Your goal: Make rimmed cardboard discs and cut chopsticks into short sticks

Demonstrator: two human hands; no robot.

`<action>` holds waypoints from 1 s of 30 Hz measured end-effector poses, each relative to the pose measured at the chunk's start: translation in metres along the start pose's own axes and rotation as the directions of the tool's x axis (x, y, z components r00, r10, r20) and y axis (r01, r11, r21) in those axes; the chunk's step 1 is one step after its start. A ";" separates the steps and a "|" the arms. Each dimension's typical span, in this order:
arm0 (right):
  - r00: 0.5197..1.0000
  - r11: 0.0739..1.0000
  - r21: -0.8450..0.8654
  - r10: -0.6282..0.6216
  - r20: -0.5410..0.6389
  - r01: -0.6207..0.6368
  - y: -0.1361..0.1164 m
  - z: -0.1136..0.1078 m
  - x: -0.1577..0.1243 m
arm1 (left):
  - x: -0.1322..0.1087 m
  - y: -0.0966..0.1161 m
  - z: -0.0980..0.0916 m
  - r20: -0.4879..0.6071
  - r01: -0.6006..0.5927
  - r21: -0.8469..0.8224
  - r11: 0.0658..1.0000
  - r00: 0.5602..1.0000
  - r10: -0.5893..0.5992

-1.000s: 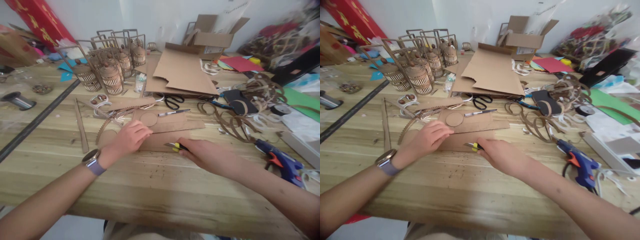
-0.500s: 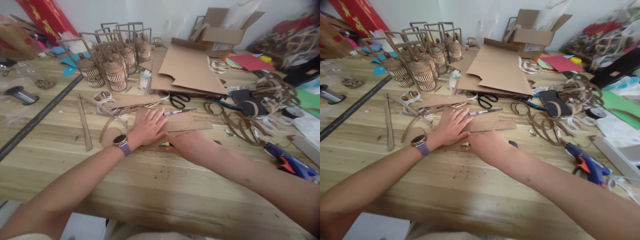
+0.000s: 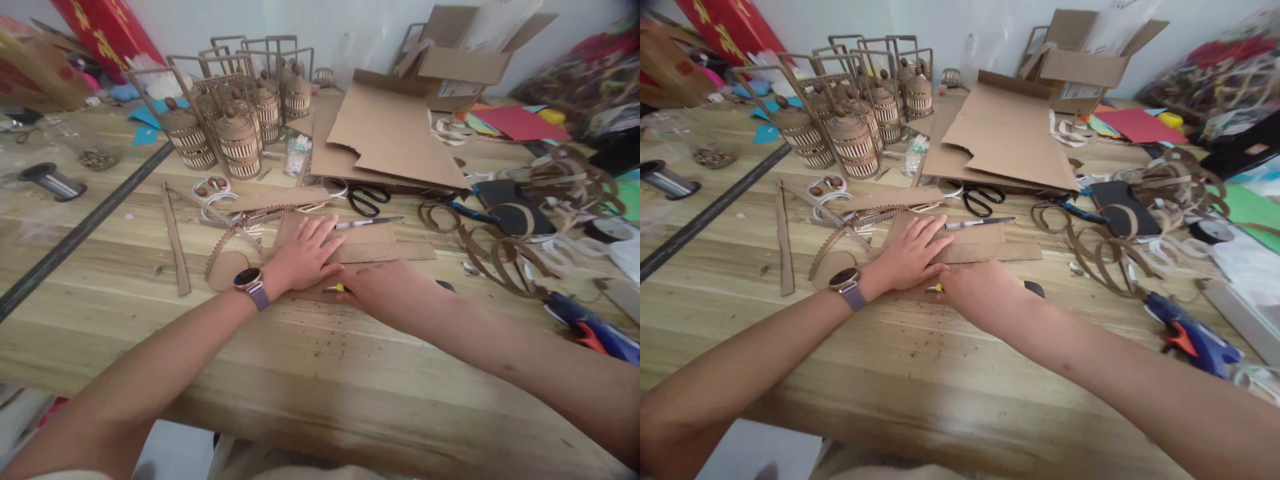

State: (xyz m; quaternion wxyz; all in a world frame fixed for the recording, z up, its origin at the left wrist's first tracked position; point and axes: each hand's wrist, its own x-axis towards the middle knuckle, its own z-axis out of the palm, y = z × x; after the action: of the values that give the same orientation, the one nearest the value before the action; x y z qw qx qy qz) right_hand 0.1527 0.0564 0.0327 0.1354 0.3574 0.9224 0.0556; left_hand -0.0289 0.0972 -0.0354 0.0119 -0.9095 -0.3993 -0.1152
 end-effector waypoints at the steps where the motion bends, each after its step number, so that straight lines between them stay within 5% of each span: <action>1: 1.000 1.000 -0.007 -0.002 -0.007 0.002 0.000 -0.001 0.000 | 0.000 0.000 0.000 0.003 0.002 0.001 1.000 1.000 -0.002; 9: 1.000 0.997 -0.074 -0.028 0.008 0.028 -0.003 -0.003 -0.001 | 0.000 -0.001 0.002 -0.013 -0.006 0.014 1.000 1.000 0.006; 16: 0.981 0.991 -0.116 -0.040 0.188 0.062 -0.008 -0.017 0.003 | 0.000 0.001 -0.002 0.025 -0.012 0.012 1.000 1.000 0.011; 22: 0.976 0.986 -0.143 -0.052 0.210 0.083 -0.011 -0.030 0.009 | 0.000 0.001 -0.003 0.036 -0.020 0.019 1.000 0.999 0.020; 27: 0.965 0.990 -0.129 -0.024 0.260 0.059 0.000 -0.024 0.004 | 0.000 0.000 -0.001 0.043 -0.033 0.028 0.999 0.999 0.032; 30: 0.981 0.995 -0.095 -0.004 0.193 0.023 0.009 -0.015 -0.001 | 0.000 -0.001 0.000 0.045 -0.031 0.032 0.999 0.999 0.030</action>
State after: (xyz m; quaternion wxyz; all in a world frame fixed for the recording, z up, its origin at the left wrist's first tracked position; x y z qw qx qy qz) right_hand 0.1551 0.0620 0.0493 0.2415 0.3479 0.9036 0.0646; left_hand -0.0292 0.0977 -0.0352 0.0195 -0.9174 -0.3874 -0.0885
